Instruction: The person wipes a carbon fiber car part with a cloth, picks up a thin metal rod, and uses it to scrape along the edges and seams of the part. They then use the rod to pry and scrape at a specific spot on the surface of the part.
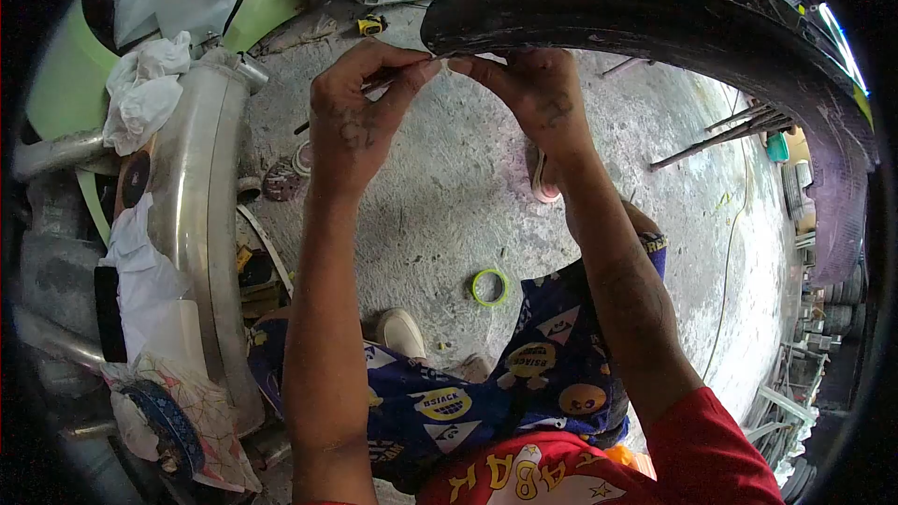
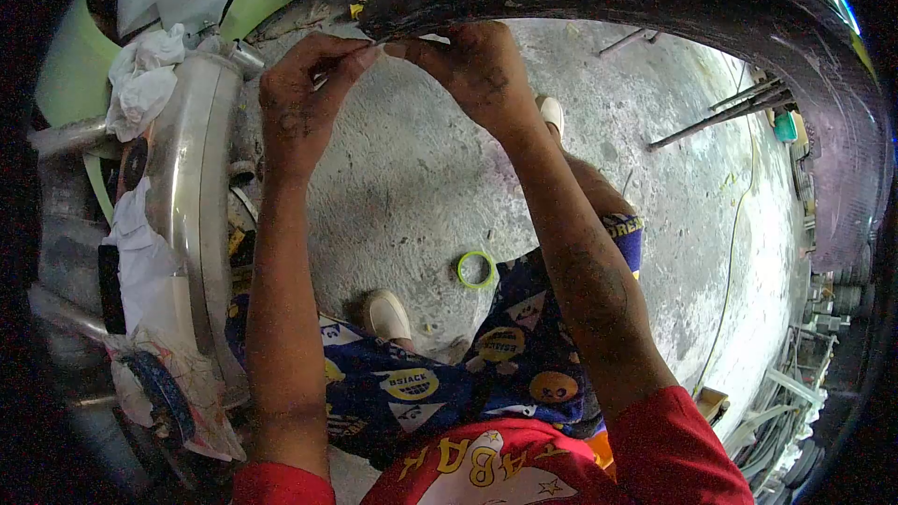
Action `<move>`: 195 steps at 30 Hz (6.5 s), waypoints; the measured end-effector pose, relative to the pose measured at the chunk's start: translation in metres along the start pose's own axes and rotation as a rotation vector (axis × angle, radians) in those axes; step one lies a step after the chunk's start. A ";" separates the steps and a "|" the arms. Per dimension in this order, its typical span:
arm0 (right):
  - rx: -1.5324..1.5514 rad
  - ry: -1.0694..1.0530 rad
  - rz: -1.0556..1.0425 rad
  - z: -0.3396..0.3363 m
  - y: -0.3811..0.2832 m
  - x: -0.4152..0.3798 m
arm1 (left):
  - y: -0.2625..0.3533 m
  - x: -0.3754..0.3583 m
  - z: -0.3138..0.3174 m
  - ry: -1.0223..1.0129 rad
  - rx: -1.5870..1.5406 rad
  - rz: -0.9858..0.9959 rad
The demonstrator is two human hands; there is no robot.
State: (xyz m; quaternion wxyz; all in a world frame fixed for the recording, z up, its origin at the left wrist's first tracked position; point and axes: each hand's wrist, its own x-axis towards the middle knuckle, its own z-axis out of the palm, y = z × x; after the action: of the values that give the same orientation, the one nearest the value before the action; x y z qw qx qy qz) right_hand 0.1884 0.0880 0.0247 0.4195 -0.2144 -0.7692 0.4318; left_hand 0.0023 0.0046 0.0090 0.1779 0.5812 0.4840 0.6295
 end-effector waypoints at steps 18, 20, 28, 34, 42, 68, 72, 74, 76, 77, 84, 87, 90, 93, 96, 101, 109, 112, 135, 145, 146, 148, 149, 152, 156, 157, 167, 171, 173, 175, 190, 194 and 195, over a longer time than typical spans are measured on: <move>0.010 0.008 -0.028 0.000 0.000 -0.001 | 0.008 0.006 0.004 -0.023 0.125 0.223; -0.016 0.002 -0.016 -0.001 -0.003 -0.002 | 0.009 0.006 0.002 -0.026 0.141 0.224; -0.005 0.012 0.002 0.001 -0.006 -0.002 | 0.010 0.006 0.003 -0.036 0.192 0.228; -0.018 0.019 0.013 0.000 -0.002 -0.001 | 0.011 0.008 -0.002 0.008 0.183 0.273; 0.066 0.001 -0.036 0.000 -0.002 -0.003 | 0.018 0.013 -0.011 -0.058 0.496 0.436; 0.051 -0.008 0.084 -0.005 -0.007 -0.012 | 0.030 0.008 0.007 -0.044 0.257 0.286; 0.067 0.056 0.126 -0.006 -0.011 -0.015 | 0.035 0.009 0.013 -0.035 0.216 0.328; -0.006 0.036 0.191 -0.008 -0.009 -0.014 | 0.034 0.010 0.017 -0.027 0.220 0.341; 0.091 0.051 0.048 -0.006 -0.003 -0.014 | 0.035 0.010 0.020 -0.020 0.223 0.352; 0.089 0.054 0.050 -0.006 -0.001 -0.015 | 0.035 0.010 0.021 -0.013 0.234 0.377; 0.026 0.069 0.068 -0.005 -0.001 -0.015 | 0.044 0.007 0.026 -0.022 0.238 0.321; 0.061 0.077 0.062 -0.004 -0.008 -0.015 | 0.043 0.007 0.029 0.002 0.236 0.361; 0.040 0.052 0.078 -0.006 -0.006 -0.014 | 0.043 0.006 0.031 0.024 0.255 0.348; 0.062 0.051 0.091 -0.005 -0.008 -0.014 | 0.040 0.005 0.031 0.007 0.211 0.324; 0.071 0.066 0.105 -0.003 -0.009 -0.014 | 0.043 0.004 0.034 0.026 0.234 0.295; -0.024 0.026 0.101 -0.010 -0.012 -0.013 | 0.035 0.005 0.039 0.044 0.193 0.335; 0.156 0.113 0.039 -0.010 -0.002 -0.019 | 0.028 0.001 0.044 0.068 0.098 0.233; 0.288 0.136 -0.044 -0.016 0.004 -0.015 | 0.026 0.000 0.042 0.043 0.113 0.265; 0.196 0.082 -0.033 -0.015 -0.012 -0.016 | 0.031 -0.001 0.035 -0.002 0.118 0.245; 0.262 0.079 -0.069 -0.021 -0.009 -0.013 | 0.043 -0.002 0.042 0.004 0.105 0.208; 0.263 0.080 -0.070 -0.022 -0.010 -0.014 | 0.044 -0.002 0.043 0.005 0.120 0.221; 0.206 0.101 -0.036 -0.023 -0.014 -0.015 | 0.046 -0.002 0.042 0.005 0.134 0.235; 0.205 0.102 -0.037 -0.023 -0.014 -0.015 | 0.047 -0.002 0.041 -0.009 0.117 0.179; 0.203 0.082 -0.041 -0.025 -0.014 -0.014 | 0.044 -0.003 0.043 -0.008 0.092 0.133; 0.239 0.096 -0.043 -0.022 -0.016 -0.012 | 0.049 -0.004 0.044 0.017 0.111 0.120; 0.242 0.104 -0.049 -0.022 -0.015 -0.012 | 0.050 -0.005 0.045 0.017 0.112 0.121; 0.317 0.123 0.029 -0.023 -0.019 -0.012 | 0.055 -0.001 0.057 0.111 0.246 0.255; 0.327 0.109 0.043 -0.025 -0.018 -0.011 | 0.057 -0.003 0.059 0.099 0.100 0.103; 0.313 0.106 0.064 -0.024 -0.016 -0.011 | 0.055 -0.002 0.060 0.114 0.156 0.185; 0.362 0.109 0.031 -0.023 -0.017 -0.010 | 0.055 0.000 0.060 0.128 0.211 0.268; 0.306 0.092 0.104 -0.024 -0.025 -0.009 | 0.051 0.003 0.059 0.106 0.055 0.203; 0.334 0.116 0.087 -0.021 -0.030 -0.008 | 0.052 0.001 0.056 0.110 0.139 0.222; 0.344 0.113 0.089 -0.022 -0.027 -0.008 | 0.051 0.000 0.056 0.075 0.002 0.081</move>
State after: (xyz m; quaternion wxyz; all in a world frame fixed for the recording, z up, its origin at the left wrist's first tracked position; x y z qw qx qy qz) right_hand 0.2116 0.0785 0.0500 0.4728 -0.1973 -0.6491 0.5622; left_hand 0.0703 0.0034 0.0430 0.1336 0.5766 0.4670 0.6570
